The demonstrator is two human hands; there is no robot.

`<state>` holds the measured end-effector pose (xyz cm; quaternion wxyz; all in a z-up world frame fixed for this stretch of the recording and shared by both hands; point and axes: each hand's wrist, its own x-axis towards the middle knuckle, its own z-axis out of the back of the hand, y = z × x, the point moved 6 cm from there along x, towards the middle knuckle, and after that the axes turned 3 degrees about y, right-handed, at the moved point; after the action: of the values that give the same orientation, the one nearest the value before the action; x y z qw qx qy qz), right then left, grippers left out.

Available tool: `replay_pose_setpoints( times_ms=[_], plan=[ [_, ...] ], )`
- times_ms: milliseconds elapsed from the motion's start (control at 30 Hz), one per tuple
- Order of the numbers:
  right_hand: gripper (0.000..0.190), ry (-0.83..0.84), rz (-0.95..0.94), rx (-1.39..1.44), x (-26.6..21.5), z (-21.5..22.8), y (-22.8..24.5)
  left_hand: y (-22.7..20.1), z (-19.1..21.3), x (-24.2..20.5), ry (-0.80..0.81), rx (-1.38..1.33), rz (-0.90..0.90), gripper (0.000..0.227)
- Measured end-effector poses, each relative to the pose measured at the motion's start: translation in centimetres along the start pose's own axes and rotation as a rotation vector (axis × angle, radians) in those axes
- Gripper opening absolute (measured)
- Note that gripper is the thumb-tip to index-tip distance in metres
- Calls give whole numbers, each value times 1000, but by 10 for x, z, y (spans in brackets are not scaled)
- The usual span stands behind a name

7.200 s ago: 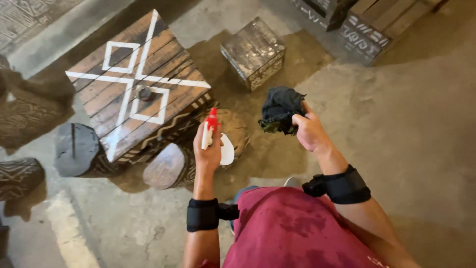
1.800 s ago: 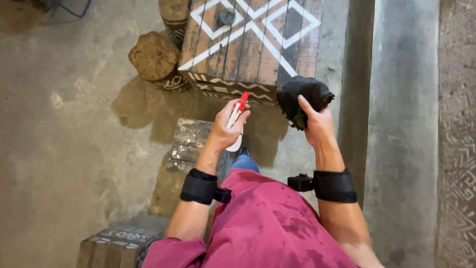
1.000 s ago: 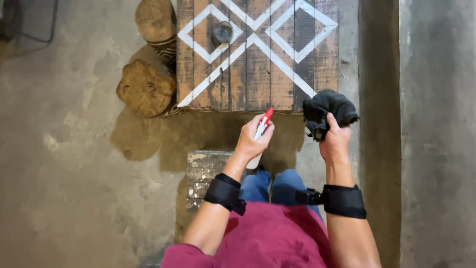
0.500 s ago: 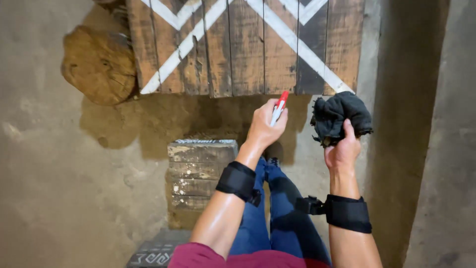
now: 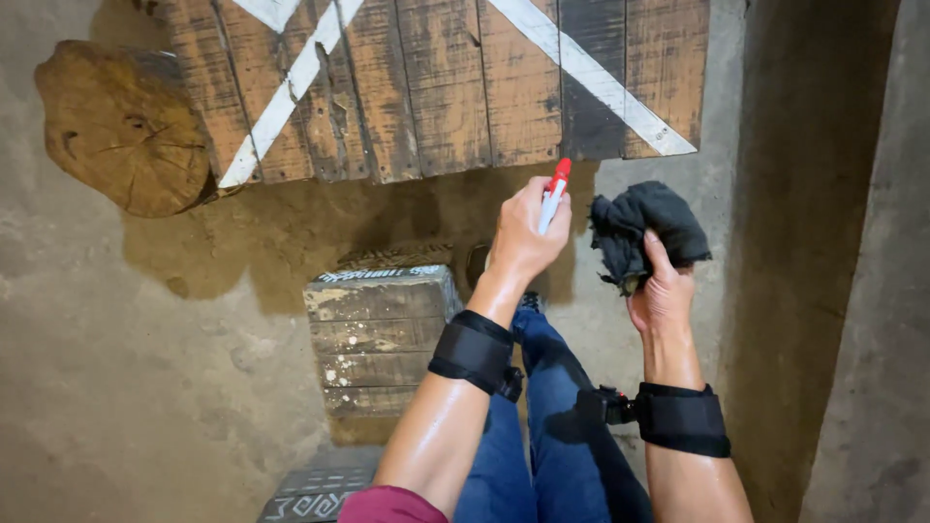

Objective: The person wipes the surface of a wooden table with a black cloth while holding a red-capped marker. They repeatedly spray liquid onto the cloth and wipe different sections of the tabletop, including around a small stone placed on the table.

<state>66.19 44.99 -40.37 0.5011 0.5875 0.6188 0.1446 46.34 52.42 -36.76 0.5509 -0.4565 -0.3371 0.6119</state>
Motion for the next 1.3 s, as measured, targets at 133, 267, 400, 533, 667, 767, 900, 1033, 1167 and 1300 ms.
replay_pose_setpoints(
  times_ms=[133, 267, 400, 533, 667, 767, 900, 1033, 1167, 1300],
  plan=[
    [39, -33, -67, 28, -1, 9, -5, -1, -1, 5, -38, 24, 33, 20],
    [41, 50, -97, 21, -1, -10, 2, -13, 3, 8, -42, 4, -23, 21],
    [40, 97, -59, 44, 16, -18, -4, -11, 9, 13, -66, -4, 16, 22],
    [37, 36, 15, -18, 54, 2, -22, 1, 16, 23, -142, 67, -66, 22],
    [33, -64, 242, -429, 92, 12, -26, 29, 22, 21, -142, 121, 80, 26],
    [32, -143, 268, -762, 135, 6, -33, 46, 26, 23, -139, 150, 100, 27],
    [63, -69, 466, -1323, 187, -23, -60, 50, 43, 24, -104, 28, 99, 25],
    [88, -35, 280, -1621, 206, -74, -95, 40, 76, 33, -115, -109, 157, 21],
    [88, 194, 521, -1770, 187, -135, -148, 27, 107, 42, -246, -72, -25, 16],
    [86, 584, 715, -1765, 146, -161, -178, 21, 131, 50, -425, -19, -130, 13]
  ],
)
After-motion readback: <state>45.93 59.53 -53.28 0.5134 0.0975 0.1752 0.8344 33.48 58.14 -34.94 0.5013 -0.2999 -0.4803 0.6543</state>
